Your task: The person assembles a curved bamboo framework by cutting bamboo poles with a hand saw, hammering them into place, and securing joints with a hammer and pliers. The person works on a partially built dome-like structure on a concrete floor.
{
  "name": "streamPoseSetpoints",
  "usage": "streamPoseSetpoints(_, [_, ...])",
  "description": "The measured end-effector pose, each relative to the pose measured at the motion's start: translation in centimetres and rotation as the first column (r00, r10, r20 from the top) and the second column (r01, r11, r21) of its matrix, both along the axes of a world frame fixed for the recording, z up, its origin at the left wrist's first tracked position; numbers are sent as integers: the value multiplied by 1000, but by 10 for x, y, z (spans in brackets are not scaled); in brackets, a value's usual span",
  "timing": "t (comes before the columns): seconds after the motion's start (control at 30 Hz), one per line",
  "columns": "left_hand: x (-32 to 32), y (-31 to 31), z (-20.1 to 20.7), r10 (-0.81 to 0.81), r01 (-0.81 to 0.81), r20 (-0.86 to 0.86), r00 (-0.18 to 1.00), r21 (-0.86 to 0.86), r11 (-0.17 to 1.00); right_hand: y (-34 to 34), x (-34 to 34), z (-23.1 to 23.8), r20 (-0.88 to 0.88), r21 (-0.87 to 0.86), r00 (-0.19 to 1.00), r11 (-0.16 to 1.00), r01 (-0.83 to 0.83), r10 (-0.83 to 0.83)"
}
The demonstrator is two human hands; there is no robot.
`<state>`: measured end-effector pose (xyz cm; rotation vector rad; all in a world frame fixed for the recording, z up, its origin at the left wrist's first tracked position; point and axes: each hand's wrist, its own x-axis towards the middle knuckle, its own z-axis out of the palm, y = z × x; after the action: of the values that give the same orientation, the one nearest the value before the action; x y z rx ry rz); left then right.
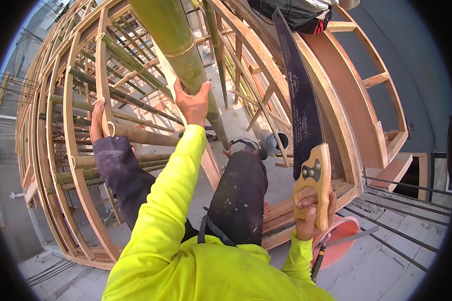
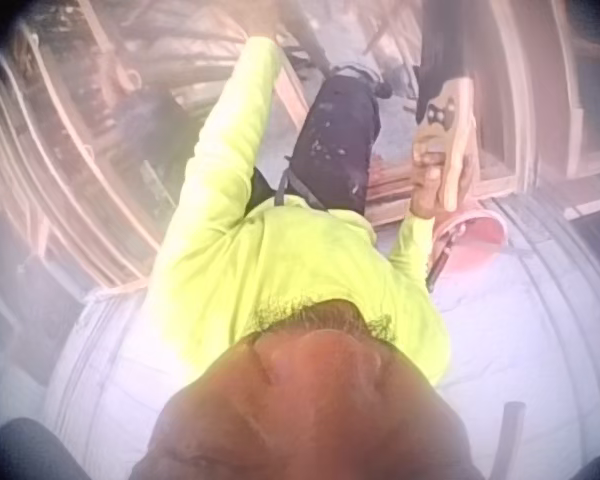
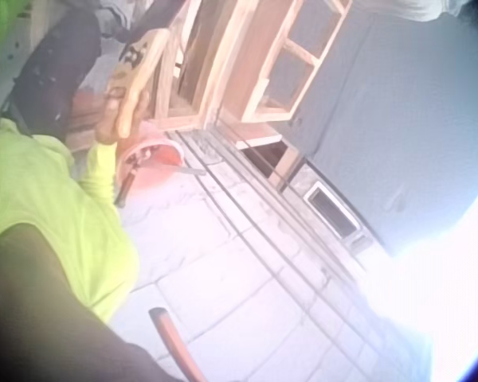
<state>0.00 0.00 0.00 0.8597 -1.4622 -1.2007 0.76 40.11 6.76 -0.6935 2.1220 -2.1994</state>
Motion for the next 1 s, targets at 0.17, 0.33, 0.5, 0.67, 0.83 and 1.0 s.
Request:
streamPoseSetpoints(0.17, [42, -28, 23, 34, 41, 337, 941, -213, 976, -21, -7, 6, -69, -87, 998, 996, -13, 7])
streamPoseSetpoints(0.33, [170, -46, 96, 221, -170, 117, 968, -339, 925, -14, -12, 8, -2, -77, 1000, 997, -9, 9])
streamPoseSetpoints(0.5, [395, -56, 55, 724, -568, 424, 545, -449, 690, -11, -18, 6, 97, -168, 994, 985, -29, 46])
streamPoseSetpoints(0.67, [426, -13, -56, 328, -416, 774, 541, -92, 905, -3, -27, 10, 133, -259, 991, 966, 22, 13])
streamPoseSetpoints(0.83, [217, -34, 94, 170, -138, -200, 965, 165, 977, 16, -28, 11, 134, -320, 991, 947, 39, 4])
streamPoseSetpoints(1.0, [263, -76, 36, 164, -142, 111, 980, -184, 973, 24, -12, 17, 126, -263, 991, 965, -20, 55])
